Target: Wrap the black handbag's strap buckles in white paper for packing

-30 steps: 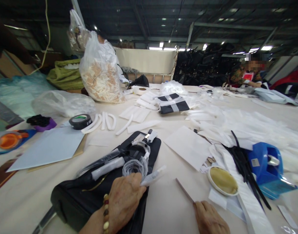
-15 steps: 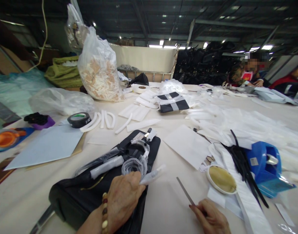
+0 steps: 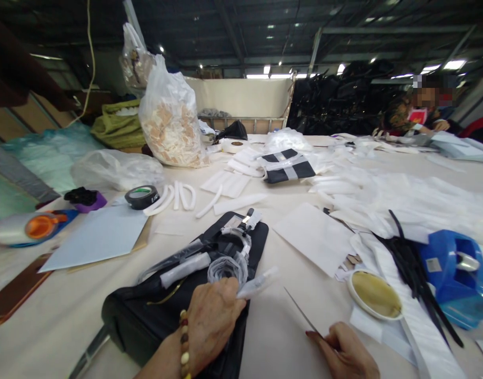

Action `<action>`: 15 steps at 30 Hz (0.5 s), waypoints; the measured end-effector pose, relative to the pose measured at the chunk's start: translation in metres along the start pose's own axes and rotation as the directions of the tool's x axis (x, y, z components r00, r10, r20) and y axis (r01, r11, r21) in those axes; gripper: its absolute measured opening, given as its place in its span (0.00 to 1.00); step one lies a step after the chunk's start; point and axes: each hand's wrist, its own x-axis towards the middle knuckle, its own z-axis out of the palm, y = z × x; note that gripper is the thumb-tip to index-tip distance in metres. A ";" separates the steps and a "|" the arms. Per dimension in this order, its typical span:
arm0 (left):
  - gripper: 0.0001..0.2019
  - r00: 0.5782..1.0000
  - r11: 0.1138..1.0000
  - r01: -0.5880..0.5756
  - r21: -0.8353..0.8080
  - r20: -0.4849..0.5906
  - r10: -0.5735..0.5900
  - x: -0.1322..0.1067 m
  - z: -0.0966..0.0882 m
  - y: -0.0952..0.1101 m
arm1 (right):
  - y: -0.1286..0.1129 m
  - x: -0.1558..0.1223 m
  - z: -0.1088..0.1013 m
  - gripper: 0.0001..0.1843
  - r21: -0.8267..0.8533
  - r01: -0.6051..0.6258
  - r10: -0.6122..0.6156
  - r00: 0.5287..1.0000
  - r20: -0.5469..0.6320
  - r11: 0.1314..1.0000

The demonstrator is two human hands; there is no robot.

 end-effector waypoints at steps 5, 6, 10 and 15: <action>0.09 1.000 1.000 0.010 0.002 0.011 -0.010 0.001 -0.002 0.001 | -0.005 -0.009 0.005 0.23 -0.084 -0.005 0.007 1.000 0.023 0.996; 0.09 1.000 1.000 0.007 0.003 0.011 -0.007 0.000 -0.002 0.001 | -0.008 -0.010 0.006 0.23 -0.075 0.021 -0.018 0.999 0.037 0.997; 0.09 1.000 1.000 0.004 0.019 -0.007 -0.004 -0.001 -0.001 0.001 | -0.009 -0.009 0.002 0.18 -0.074 0.107 -0.099 0.990 0.106 0.992; 0.09 1.000 1.000 -0.018 0.012 -0.013 0.018 0.000 -0.002 0.000 | -0.004 -0.005 -0.011 0.10 -0.062 0.186 -0.165 0.955 0.247 0.981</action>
